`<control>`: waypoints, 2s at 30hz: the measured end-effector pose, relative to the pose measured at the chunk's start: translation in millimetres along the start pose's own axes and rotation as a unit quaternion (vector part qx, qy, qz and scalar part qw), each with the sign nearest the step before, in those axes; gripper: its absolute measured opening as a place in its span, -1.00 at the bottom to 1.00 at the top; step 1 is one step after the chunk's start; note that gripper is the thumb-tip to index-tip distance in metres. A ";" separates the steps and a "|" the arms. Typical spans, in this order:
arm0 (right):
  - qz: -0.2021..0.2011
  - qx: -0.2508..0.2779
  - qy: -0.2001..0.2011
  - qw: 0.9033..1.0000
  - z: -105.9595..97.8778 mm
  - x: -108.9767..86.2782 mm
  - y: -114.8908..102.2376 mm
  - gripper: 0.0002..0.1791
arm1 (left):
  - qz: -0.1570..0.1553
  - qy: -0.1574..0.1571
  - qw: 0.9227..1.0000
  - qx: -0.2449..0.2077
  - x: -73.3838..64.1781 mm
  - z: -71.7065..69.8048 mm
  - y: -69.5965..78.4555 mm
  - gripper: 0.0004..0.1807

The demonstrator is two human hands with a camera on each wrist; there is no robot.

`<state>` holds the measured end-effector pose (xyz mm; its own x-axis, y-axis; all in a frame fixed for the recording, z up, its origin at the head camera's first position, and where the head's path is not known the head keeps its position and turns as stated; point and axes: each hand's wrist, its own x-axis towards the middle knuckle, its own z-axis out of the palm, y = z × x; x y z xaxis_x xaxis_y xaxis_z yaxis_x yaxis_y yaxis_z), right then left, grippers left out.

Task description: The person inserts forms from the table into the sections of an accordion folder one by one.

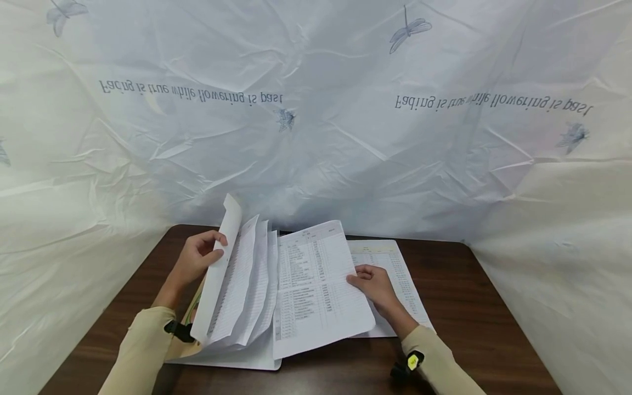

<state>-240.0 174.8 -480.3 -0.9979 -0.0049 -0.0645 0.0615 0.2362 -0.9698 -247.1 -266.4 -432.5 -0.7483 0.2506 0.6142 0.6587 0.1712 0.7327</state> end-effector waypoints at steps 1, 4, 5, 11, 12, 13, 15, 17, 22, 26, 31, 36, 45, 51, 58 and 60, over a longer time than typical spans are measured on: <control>0.002 0.000 -0.001 1.000 0.7 -0.6 0.0 -0.69 | 0.000 0.000 1.000 -0.001 -0.1 -0.1 0.0 -0.83; 0.005 0.003 0.002 1.000 2.6 -1.3 -0.4 -0.69 | 0.001 0.000 1.000 0.000 -0.1 -0.3 -0.2 -0.83; 0.006 0.005 0.004 1.000 3.2 -1.7 -0.7 -0.69 | 0.000 0.000 1.000 0.001 -0.1 -0.4 -0.3 -0.83; 0.006 0.012 0.013 1.000 7.9 -1.8 0.9 -0.72 | -0.001 0.001 1.000 0.005 0.4 -0.9 -0.5 -0.82; 0.005 0.011 0.014 1.000 9.0 -1.5 1.5 -0.72 | -0.001 0.002 1.000 0.006 0.4 -1.0 -0.6 -0.82; 0.004 0.011 0.015 1.000 10.1 -1.4 1.9 -0.72 | -0.001 0.002 1.000 0.006 0.5 -1.1 -0.6 -0.82; 0.002 0.011 0.016 1.000 12.8 -1.3 2.8 -0.71 | 0.000 0.002 1.000 0.006 0.4 -1.3 -0.9 -0.82; 0.001 0.011 0.019 1.000 15.3 -1.9 3.6 -0.70 | 0.000 0.002 1.000 0.005 0.2 -1.5 -1.1 -0.83; 0.005 0.013 0.027 1.000 21.4 -4.7 4.6 -0.68 | -0.004 -0.002 1.000 -0.004 -0.2 -1.8 -1.7 -0.84; 0.004 0.019 0.028 0.999 26.0 -8.0 3.9 -0.68 | -0.004 -0.003 1.000 -0.005 -0.2 -1.9 -1.8 -0.85; 0.005 0.036 0.024 0.999 32.4 -10.8 3.7 -0.67 | 0.000 0.001 1.000 0.001 0.0 -2.0 -0.7 -0.83; 0.012 0.048 0.020 0.999 39.5 -14.7 3.7 -0.66 | 0.003 0.004 1.000 0.003 -0.4 -2.0 1.2 -0.82; 0.017 0.071 0.010 0.997 49.6 -23.0 2.9 -0.64 | 0.005 0.004 1.000 0.003 -1.7 -1.8 1.6 -0.82; 0.013 0.077 0.020 0.997 48.6 -21.7 3.9 -0.66 | 0.007 0.005 1.000 0.003 -1.5 -2.0 2.7 -0.82; 0.008 0.081 0.036 0.996 48.9 -22.3 1.7 -0.66 | -0.001 0.006 1.000 0.007 -1.9 -3.6 3.1 -0.82; 0.011 0.079 0.033 0.996 50.0 -22.2 1.3 -0.66 | -0.001 0.006 1.000 0.006 -2.0 -3.7 3.3 -0.83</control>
<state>-216.8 126.6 -491.9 -0.9951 0.0641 -0.0755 0.0805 0.0796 -0.9936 -243.7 -269.8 -430.2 -0.7507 0.2390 0.6159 0.6578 0.1830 0.7306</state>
